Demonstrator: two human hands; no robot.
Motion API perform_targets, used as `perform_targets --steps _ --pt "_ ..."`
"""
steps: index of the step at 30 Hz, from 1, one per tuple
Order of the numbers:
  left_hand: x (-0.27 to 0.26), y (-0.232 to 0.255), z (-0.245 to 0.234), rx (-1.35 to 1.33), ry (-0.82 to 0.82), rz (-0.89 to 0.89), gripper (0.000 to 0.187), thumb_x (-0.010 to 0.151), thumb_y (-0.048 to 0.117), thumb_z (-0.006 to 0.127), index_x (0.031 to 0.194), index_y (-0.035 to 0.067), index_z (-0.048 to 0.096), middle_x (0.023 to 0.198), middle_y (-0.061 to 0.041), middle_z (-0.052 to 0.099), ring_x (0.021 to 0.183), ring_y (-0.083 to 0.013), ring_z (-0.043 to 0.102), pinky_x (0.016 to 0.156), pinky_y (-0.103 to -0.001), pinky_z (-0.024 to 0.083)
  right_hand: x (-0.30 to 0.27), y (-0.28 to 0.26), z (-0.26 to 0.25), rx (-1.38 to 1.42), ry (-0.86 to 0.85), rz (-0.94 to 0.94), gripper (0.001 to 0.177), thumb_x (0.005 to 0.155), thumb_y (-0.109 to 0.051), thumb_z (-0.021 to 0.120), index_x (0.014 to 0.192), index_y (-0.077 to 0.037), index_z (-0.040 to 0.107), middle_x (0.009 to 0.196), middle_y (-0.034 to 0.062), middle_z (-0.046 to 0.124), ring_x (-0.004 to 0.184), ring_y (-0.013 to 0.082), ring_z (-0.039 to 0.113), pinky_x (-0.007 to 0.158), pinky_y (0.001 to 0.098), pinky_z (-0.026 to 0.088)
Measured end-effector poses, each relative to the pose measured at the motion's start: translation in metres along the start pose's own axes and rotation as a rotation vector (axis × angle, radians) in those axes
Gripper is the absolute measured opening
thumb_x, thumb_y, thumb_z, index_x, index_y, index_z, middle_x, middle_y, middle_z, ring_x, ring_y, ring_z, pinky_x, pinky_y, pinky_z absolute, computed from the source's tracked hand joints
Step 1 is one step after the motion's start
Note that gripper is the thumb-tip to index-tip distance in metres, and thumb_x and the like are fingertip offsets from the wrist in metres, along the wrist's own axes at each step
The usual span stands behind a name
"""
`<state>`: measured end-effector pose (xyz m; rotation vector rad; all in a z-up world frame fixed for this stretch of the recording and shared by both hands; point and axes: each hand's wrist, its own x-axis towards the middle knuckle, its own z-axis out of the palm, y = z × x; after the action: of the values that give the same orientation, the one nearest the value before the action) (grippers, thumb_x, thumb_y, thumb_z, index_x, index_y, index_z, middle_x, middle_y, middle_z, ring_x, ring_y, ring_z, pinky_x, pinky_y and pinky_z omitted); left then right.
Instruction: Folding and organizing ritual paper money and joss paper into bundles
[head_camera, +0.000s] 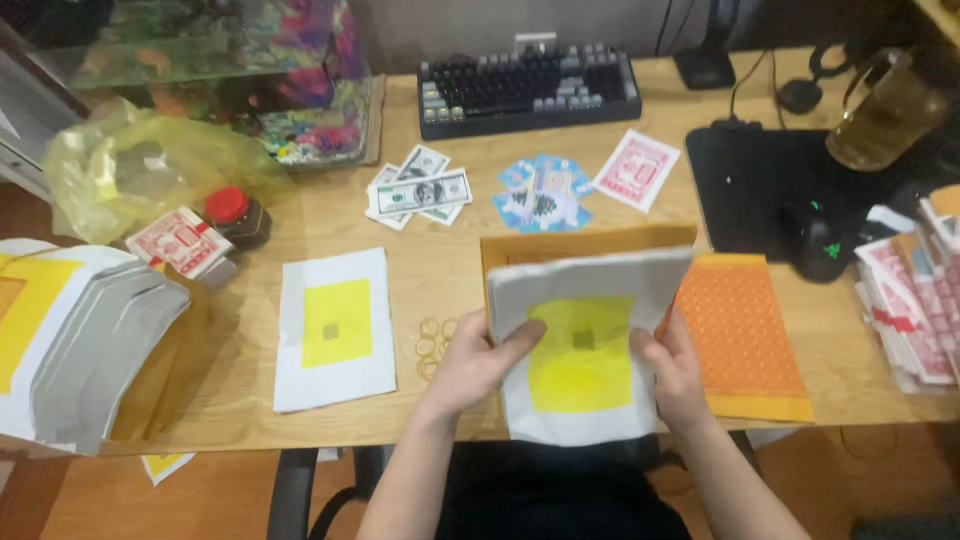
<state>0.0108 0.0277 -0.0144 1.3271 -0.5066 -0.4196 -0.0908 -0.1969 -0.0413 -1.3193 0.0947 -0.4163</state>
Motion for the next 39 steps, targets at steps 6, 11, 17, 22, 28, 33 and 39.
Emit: perform_targets --steps 6,11,17,22,28,33,39 --pt "-0.011 0.079 -0.008 0.443 -0.332 0.158 0.011 0.086 0.008 0.066 0.081 -0.001 0.062 0.060 -0.018 0.061 0.060 -0.0214 0.054 0.056 -0.039 0.047 0.029 -0.024 -0.071 -0.420 -0.367 0.013 0.055 0.075 -0.017 0.067 0.128 -0.004 0.060 0.103 0.0100 0.072 0.090 0.0202 0.066 0.080 0.0391 0.052" --pt "-0.010 0.093 -0.002 0.741 -0.614 0.191 0.028 0.096 0.024 0.051 0.123 0.018 0.057 0.093 -0.007 0.073 0.077 -0.0252 0.068 0.067 -0.033 0.046 0.029 -0.107 -0.007 -0.926 -0.821 0.029 0.054 0.074 -0.042 0.075 0.120 -0.016 0.067 0.096 -0.0057 0.080 0.081 0.0062 0.072 0.071 0.0247 0.054" --pt "-0.011 0.096 -0.014 0.966 -0.574 0.010 0.052 0.088 0.030 0.059 0.137 0.034 0.043 0.108 -0.005 0.071 0.088 -0.0316 0.066 0.073 -0.039 0.045 0.046 -0.100 -0.008 -1.003 -0.947 0.004 0.040 0.091 -0.032 0.051 0.127 -0.022 0.065 0.122 -0.0037 0.075 0.102 0.0117 0.077 0.083 0.0269 0.056" --pt "-0.018 0.048 -0.044 0.812 -0.324 -0.133 0.019 0.078 0.023 0.073 0.068 0.013 0.060 0.054 0.002 0.058 0.053 -0.0071 0.048 0.055 -0.027 0.036 0.042 -0.073 -0.052 -0.758 -0.495 0.226 0.036 0.079 -0.014 0.071 0.114 -0.006 0.075 0.118 -0.0006 0.074 0.106 0.0098 0.065 0.099 0.0289 0.050" --pt "-0.024 0.006 -0.025 0.069 -0.112 -0.208 0.048 0.076 0.020 0.076 0.120 0.005 0.064 0.119 -0.008 0.070 0.108 -0.0162 0.065 0.099 -0.032 0.052 0.030 -0.037 -0.063 -0.696 -0.291 0.320 0.037 0.076 -0.010 0.075 0.112 -0.008 0.072 0.115 0.0005 0.072 0.104 0.0126 0.064 0.094 0.0326 0.052" --pt "-0.035 0.032 -0.027 0.190 -0.335 -0.077 0.056 0.081 0.026 0.072 0.130 0.006 0.054 0.131 -0.008 0.062 0.122 -0.0199 0.058 0.107 -0.036 0.044 0.024 -0.036 -0.068 -0.621 -0.301 0.436 0.037 0.076 -0.012 0.074 0.112 -0.005 0.073 0.114 0.0051 0.075 0.104 0.0191 0.068 0.089 0.0376 0.056" --pt "-0.036 0.013 -0.032 0.181 -0.394 -0.057 0.034 0.091 0.017 0.065 0.123 0.007 0.064 0.121 0.000 0.066 0.108 -0.0104 0.060 0.097 -0.027 0.048 0.023 -0.003 -0.105 -0.482 -0.361 0.446 0.044 0.072 -0.002 0.076 0.115 0.001 0.069 0.113 0.0100 0.074 0.099 0.0214 0.068 0.085 0.0388 0.059"
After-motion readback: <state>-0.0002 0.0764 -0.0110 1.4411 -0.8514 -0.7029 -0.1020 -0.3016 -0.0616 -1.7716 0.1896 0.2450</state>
